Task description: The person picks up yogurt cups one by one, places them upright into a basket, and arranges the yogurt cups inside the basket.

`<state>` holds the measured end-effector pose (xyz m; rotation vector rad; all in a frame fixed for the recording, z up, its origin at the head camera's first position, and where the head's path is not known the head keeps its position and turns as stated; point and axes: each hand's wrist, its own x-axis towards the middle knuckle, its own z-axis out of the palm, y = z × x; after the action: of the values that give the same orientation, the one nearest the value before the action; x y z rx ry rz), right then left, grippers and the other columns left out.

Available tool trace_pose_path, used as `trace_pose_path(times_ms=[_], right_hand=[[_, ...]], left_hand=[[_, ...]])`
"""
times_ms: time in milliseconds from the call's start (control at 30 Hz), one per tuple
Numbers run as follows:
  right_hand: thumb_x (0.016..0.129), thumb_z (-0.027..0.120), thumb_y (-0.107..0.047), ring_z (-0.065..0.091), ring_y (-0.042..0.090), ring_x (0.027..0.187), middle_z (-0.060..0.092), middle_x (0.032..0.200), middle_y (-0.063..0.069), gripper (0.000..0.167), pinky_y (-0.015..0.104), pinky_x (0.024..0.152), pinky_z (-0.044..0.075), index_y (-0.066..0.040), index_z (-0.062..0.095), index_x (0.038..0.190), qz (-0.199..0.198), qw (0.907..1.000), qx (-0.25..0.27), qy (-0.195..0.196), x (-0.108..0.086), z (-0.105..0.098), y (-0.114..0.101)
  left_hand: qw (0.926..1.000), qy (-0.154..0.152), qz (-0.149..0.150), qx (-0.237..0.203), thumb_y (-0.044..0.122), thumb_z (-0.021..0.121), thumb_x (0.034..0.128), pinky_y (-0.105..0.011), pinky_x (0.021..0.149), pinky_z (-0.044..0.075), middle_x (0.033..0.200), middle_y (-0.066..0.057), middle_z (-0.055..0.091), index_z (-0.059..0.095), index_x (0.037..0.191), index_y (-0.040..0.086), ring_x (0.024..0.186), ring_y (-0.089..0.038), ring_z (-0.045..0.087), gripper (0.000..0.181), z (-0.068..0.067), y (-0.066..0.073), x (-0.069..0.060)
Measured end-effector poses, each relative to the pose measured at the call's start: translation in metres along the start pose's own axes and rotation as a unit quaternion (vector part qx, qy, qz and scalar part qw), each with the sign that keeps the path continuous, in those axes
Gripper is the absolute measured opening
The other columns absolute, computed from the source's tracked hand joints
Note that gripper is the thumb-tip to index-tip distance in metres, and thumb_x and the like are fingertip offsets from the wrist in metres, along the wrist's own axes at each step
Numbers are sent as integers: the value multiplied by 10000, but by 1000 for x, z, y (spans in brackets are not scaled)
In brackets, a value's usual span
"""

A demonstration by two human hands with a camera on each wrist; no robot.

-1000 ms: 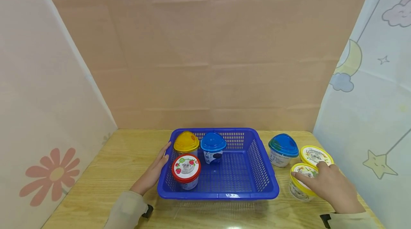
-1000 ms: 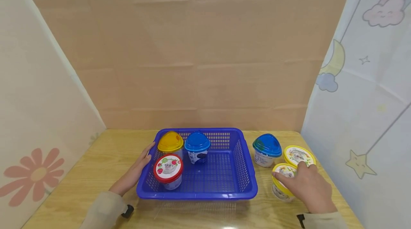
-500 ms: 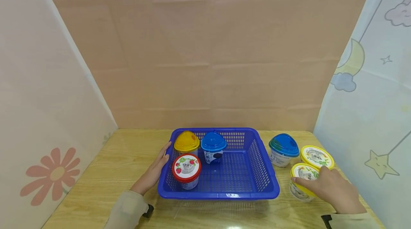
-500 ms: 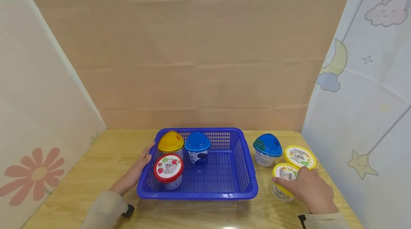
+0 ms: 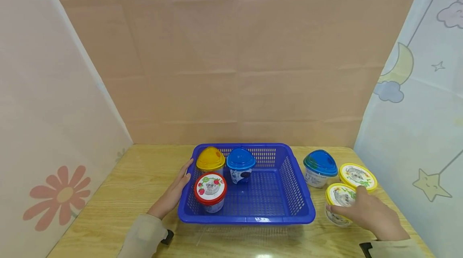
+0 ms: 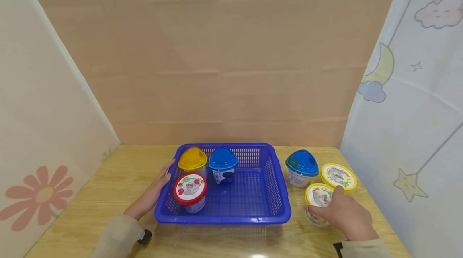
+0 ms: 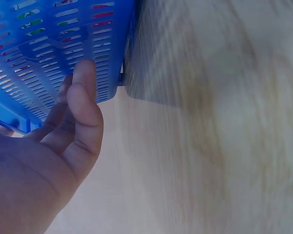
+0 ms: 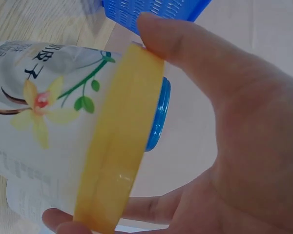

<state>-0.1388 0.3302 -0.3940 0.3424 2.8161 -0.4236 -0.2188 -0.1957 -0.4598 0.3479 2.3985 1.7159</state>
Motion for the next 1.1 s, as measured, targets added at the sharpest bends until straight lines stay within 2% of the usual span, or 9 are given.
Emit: trace_pose_path(times_ms=[233, 500, 1100], right_hand=[[700, 691, -786, 575, 321, 760, 607, 919, 282, 1190, 472, 623, 504, 252, 347, 1168, -36, 10000, 61, -14, 1, 1, -1], [700, 682, -795, 615, 384, 816, 577, 1031, 398, 1243, 514, 633, 512, 267, 316, 1231, -133, 9999, -23, 39, 1, 2, -3], [715, 689, -778, 614, 523, 936, 538, 1153, 449, 1264, 566, 652, 512, 264, 282, 1304, -428, 9987, 3, 265, -3, -5, -11]], left_hand=[[10000, 8, -13, -25, 486, 292, 1081, -702, 1131, 185, 1682, -32, 64, 137, 1576, 441, 1510, -422, 148, 521, 0, 0, 0], [10000, -19, -2, -58, 472, 285, 1085, -700, 1135, 178, 1682, -38, 59, 124, 1583, 424, 1509, -424, 149, 525, 0, -1, 0], [9998, -28, 28, -180, 457, 275, 1090, -681, 1135, 218, 1681, -60, 63, 115, 1588, 409, 1498, -430, 186, 526, 0, -4, 3]])
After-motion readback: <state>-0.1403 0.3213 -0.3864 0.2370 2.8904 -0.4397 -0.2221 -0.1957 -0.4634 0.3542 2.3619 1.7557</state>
